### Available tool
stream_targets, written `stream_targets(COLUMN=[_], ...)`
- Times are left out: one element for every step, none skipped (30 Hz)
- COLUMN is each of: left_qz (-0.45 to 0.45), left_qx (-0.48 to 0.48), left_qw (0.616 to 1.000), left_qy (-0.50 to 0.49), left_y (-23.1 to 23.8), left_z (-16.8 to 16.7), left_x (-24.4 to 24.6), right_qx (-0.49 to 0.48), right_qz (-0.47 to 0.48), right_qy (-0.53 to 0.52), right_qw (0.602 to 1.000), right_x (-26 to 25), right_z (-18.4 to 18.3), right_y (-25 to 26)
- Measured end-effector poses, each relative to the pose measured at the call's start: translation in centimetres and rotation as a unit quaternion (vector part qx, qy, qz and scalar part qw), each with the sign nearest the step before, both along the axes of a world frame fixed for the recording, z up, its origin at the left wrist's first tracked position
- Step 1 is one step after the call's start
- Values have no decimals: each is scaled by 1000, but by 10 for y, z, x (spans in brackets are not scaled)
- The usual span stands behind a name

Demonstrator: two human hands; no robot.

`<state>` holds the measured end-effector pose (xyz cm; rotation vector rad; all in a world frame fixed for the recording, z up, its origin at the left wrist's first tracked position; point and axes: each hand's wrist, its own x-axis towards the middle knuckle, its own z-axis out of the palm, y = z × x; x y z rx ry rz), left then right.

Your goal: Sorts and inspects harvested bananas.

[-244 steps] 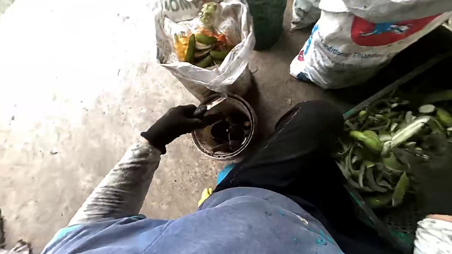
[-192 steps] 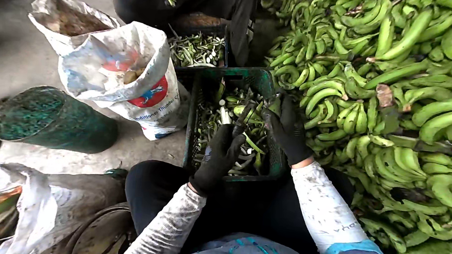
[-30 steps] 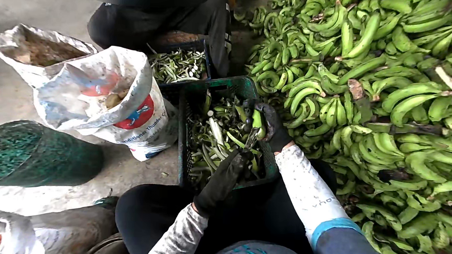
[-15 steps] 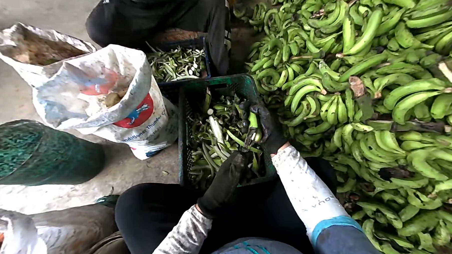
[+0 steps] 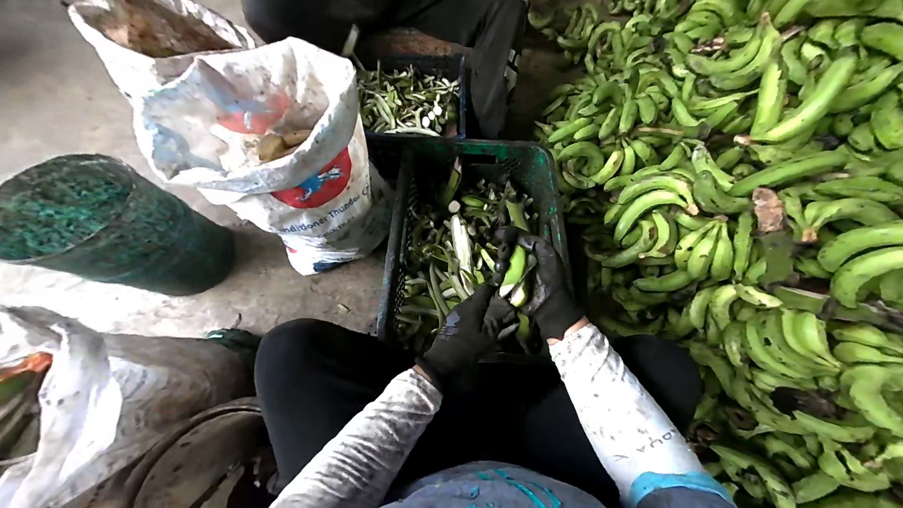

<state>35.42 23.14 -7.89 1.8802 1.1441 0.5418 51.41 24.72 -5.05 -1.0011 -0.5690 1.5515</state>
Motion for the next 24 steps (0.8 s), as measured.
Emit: stream_targets(left_qz=[-6, -13, -17, -19, -16, -13, -12, -11, -9, -5, 2, 6, 8, 7, 7, 5, 1, -3, -9, -16, -21, -22, -18, -10], left_qx=[-15, -26, -35, -37, -31, -27, -23, -19, -16, -16, -16, -17, -23, -31, -39, -46, -57, -68, -80, -90, -100, -118, -139, -165], left_qw=[1000, 999, 998, 997, 997, 996, 995, 994, 993, 991, 989, 987, 984, 981, 978, 977, 976, 976, 976, 979, 982, 984, 985, 985], left_qy=[17, 33, 46, 58, 69, 82, 96, 109, 120, 132, 146, 160, 176, 191, 202, 210, 212, 209, 201, 181, 157, 130, 96, 58], left_y=[2, 3, 4, 6, 7, 10, 11, 12, 12, 12, 12, 11, 11, 10, 9, 7, 6, 5, 6, 7, 9, 10, 11, 11], left_z=[1, 1, 3, 3, 2, 0, -3, -3, -3, -3, -2, -2, -1, 2, 3, 6, 10, 14, 17, 20, 22, 25, 28, 28], left_x=[-1, -2, -2, -3, -4, -5, -6, -6, -7, -7, -7, -7, -7, -7, -7, -7, -7, -8, -9, -12, -15, -19, -22, -26], right_qx=[0, 7, 19, 31, 39, 40, 40, 42, 42, 39, 30, 22, 22, 24, 23, 22, 26, 34, 41, 51, 65, 66, 57, 40], right_qz=[1, 2, 1, 3, 4, -4, -8, -7, -4, -2, -4, 0, 8, 9, 7, 2, -3, 0, 10, 24, 34, 32, 14, -10], right_qy=[-6, -11, -6, 6, 4, -1, 3, 16, 33, 48, 59, 75, 89, 97, 106, 121, 132, 148, 169, 189, 188, 179, 147, 107], right_qw=[1000, 1000, 1000, 1000, 999, 999, 999, 999, 999, 998, 998, 997, 996, 995, 994, 992, 991, 988, 985, 980, 979, 981, 987, 993], right_x=[-1, -1, -2, -2, -4, -6, -8, -9, -10, -12, -13, -14, -14, -14, -14, -15, -15, -14, -11, -9, -8, -8, -10, -14], right_z=[-3, -6, -10, -13, -15, -17, -18, -20, -22, -23, -23, -25, -28, -30, -33, -35, -39, -46, -56, -65, -72, -74, -73, -71], right_y=[1, 1, 2, 3, 3, 2, 1, 1, 2, 3, 3, 4, 4, 3, 2, 0, -2, -4, -4, -4, -5, -6, -8, -11])
